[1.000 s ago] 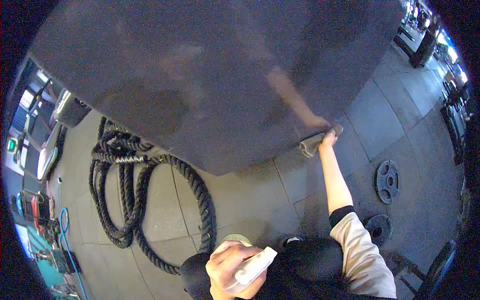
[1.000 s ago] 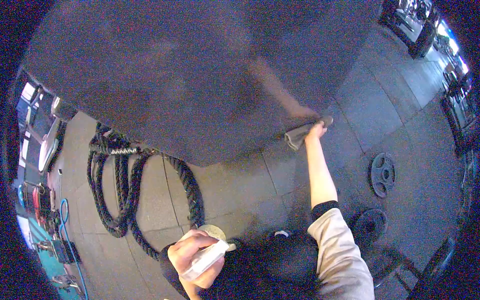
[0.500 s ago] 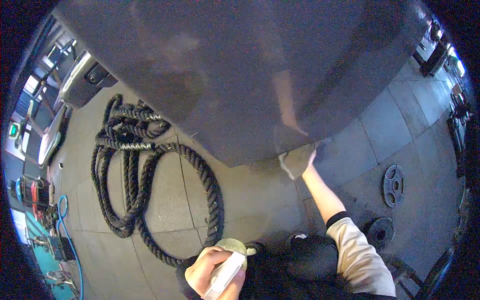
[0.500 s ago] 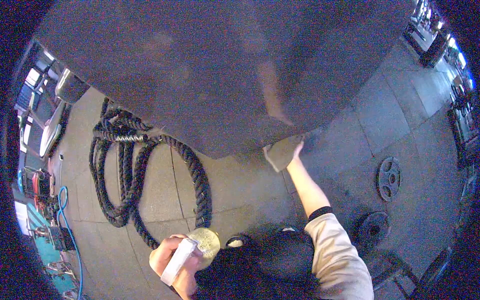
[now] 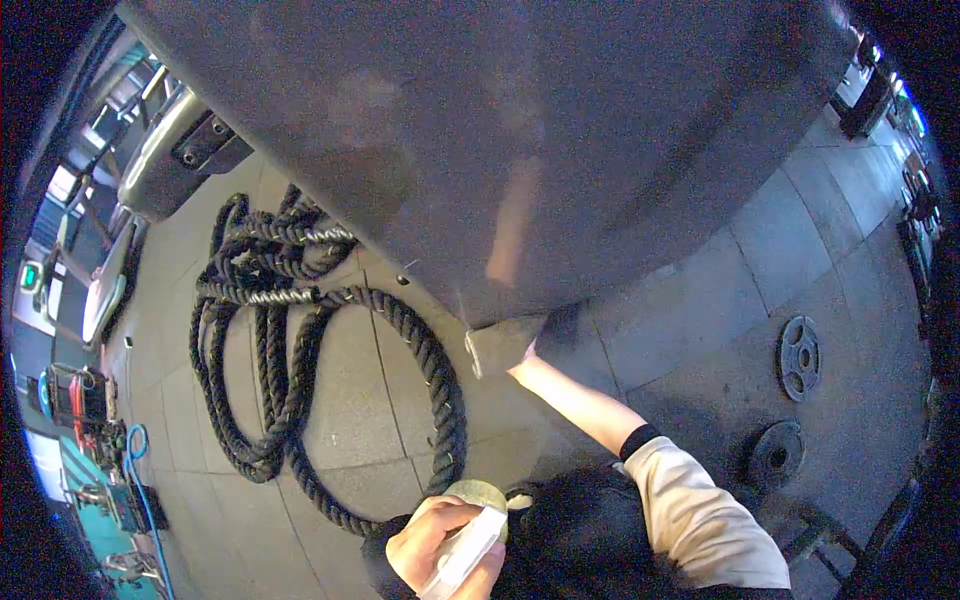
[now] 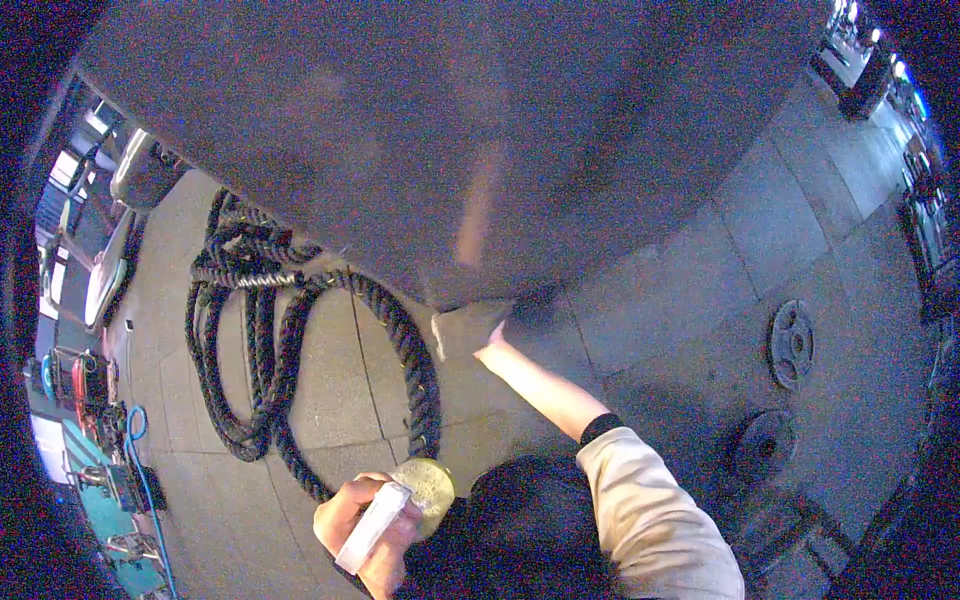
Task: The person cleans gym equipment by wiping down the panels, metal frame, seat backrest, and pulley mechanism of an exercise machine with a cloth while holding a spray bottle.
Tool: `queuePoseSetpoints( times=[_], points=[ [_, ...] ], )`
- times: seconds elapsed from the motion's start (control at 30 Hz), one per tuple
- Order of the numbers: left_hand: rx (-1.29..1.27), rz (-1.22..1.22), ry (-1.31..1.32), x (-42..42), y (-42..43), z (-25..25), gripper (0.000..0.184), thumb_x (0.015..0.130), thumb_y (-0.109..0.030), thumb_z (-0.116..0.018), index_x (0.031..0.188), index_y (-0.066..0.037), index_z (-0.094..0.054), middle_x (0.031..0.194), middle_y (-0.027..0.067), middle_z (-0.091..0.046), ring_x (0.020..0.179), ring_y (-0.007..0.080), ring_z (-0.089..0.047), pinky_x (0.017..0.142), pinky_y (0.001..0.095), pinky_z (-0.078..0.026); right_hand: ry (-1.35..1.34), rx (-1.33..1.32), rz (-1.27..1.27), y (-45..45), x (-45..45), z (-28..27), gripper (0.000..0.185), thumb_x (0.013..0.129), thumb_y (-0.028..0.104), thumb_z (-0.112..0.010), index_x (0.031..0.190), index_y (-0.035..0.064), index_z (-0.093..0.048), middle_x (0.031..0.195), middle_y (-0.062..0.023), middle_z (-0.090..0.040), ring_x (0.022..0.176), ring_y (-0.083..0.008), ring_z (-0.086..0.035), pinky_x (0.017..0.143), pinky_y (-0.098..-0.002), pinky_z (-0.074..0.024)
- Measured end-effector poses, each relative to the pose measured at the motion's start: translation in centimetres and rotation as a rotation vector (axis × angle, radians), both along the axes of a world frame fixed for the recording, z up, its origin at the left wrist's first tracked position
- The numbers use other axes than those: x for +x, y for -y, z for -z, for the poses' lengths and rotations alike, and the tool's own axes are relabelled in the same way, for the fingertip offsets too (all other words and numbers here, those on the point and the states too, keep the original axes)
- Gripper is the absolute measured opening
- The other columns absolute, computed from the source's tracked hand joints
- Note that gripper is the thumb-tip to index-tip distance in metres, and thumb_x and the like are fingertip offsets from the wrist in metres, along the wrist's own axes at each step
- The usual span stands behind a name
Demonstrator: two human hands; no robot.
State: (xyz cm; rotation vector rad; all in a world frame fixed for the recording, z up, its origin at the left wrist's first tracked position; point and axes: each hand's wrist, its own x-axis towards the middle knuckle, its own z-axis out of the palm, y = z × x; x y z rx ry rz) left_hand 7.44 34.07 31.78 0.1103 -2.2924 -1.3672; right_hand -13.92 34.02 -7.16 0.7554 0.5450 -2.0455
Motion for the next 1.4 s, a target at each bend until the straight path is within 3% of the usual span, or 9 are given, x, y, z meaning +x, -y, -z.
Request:
queuePoseSetpoints(
  times=[0.1, 0.2, 0.3, 0.43, 0.47, 0.57, 0.7, 1.1, 1.4],
  points=[
    [-0.386, 0.049, -0.483, -0.5, 0.8, 3.1, 0.012, 0.064, 0.008, -0.057, 0.075, 0.007, -0.052, 0.056, 0.0185, -0.05, 0.04, 0.0219, -0.049, 0.034, 0.0267, -0.039, 0.081, 0.064, -0.108, -0.2, 2.6, -1.3, 0.051, 0.088, 0.044, -0.035, 0.125, 0.0108, -0.048, 0.13, -0.0118, -0.046, 0.121, -0.0242, -0.041, 0.103, -0.0436, -0.0293],
    [0.236, -0.109, 0.019, 1.2, -0.8, 1.8, 0.018, 0.062, -0.008, -0.062, 0.074, 0.003, -0.055, 0.063, 0.0109, -0.06, 0.055, 0.0173, -0.055, 0.056, 0.0274, -0.045, 0.023, 0.069, -0.066, -2.3, 5.7, -3.1, 0.051, 0.09, 0.045, -0.033, 0.125, 0.01, -0.048, 0.132, -0.0103, -0.045, 0.122, -0.0255, -0.04, 0.102, -0.0431, -0.0304],
    [-0.335, 0.067, -0.957, -2.7, 0.2, 5.0, 0.017, 0.061, 0.01, -0.06, 0.076, 0.006, -0.051, 0.049, 0.0158, -0.047, 0.036, 0.0206, -0.046, 0.03, 0.025, -0.037, -0.197, 0.236, 0.012, -7.6, 6.5, -6.2, 0.054, 0.091, 0.049, -0.033, 0.124, 0.0083, -0.048, 0.131, -0.0079, -0.046, 0.119, -0.026, -0.043, 0.101, -0.0428, -0.0328],
    [-0.313, 0.06, -0.935, -2.7, -0.3, 4.6, 0.022, 0.06, 0.008, -0.063, 0.078, 0.007, -0.051, 0.046, 0.0143, -0.045, 0.034, 0.0203, -0.045, 0.029, 0.0244, -0.036, -0.456, 0.174, 0.171, -17.9, 4.8, -10.0, 0.058, 0.087, 0.047, -0.049, 0.127, 0.0054, -0.044, 0.127, -0.0096, -0.047, 0.117, -0.0265, -0.043, 0.099, -0.0397, -0.0336],
    [-0.37, 0.04, -0.962, -2.8, -0.2, 4.7, 0.019, 0.063, 0.006, -0.063, 0.078, 0.007, -0.051, 0.049, 0.0158, -0.047, 0.036, 0.0203, -0.045, 0.032, 0.0262, -0.039, -0.742, 0.538, 0.143, -19.6, 4.8, -11.3, 0.055, 0.086, 0.04, -0.055, 0.126, 0.0041, -0.045, 0.126, -0.0105, -0.047, 0.116, -0.0253, -0.043, 0.098, -0.0381, -0.0341],
    [0.223, -0.083, 0.057, 0.8, -1.5, 0.1, 0.018, 0.061, -0.008, -0.062, 0.074, 0.003, -0.056, 0.063, 0.0098, -0.06, 0.056, 0.0183, -0.055, 0.058, 0.028, -0.046, -0.941, 1.248, 0.556, -20.2, 3.3, -11.5, 0.05, 0.08, 0.023, -0.067, 0.12, 0.0003, -0.046, 0.121, -0.0126, -0.048, 0.112, -0.0214, -0.044, 0.094, -0.0356, -0.036],
    [0.261, -0.112, 0.026, 1.1, -2.1, 0.5, 0.017, 0.062, -0.007, -0.061, 0.076, 0.002, -0.056, 0.065, 0.0088, -0.062, 0.058, 0.0177, -0.056, 0.061, 0.0278, -0.046, -1.645, 1.667, 0.462, -18.9, -2.0, -10.3, 0.044, 0.072, 0.021, -0.074, 0.104, -0.0005, -0.052, 0.108, -0.0173, -0.046, 0.101, -0.031, -0.047, 0.089, -0.039, -0.0382],
    [0.238, -0.233, 0.125, 1.7, -1.6, 1.3, 0.021, 0.063, -0.014, -0.065, 0.075, 0.002, -0.058, 0.064, 0.0092, -0.061, 0.056, 0.0155, -0.058, 0.055, 0.0245, -0.045, -2.027, 1.539, 0.259, -7.3, 0.8, -7.6, 0.03, 0.063, 0.03, -0.079, 0.074, 0.0123, -0.058, 0.083, -0.0078, -0.049, 0.069, -0.0228, -0.054, 0.055, -0.0333, -0.0464],
    [0.233, -0.363, 0.009, 2.2, -0.9, 1.8, 0.027, 0.061, -0.018, -0.066, 0.074, 0.002, -0.055, 0.061, 0.0096, -0.057, 0.05, 0.0128, -0.053, 0.045, 0.0234, -0.042, -1.854, 0.999, -0.093, -3.0, 4.4, -8.1, 0.03, 0.072, 0.023, -0.074, 0.091, 0.0072, -0.057, 0.089, -0.0105, -0.05, 0.078, -0.0257, -0.055, 0.071, -0.0331, -0.047]
  ],
)
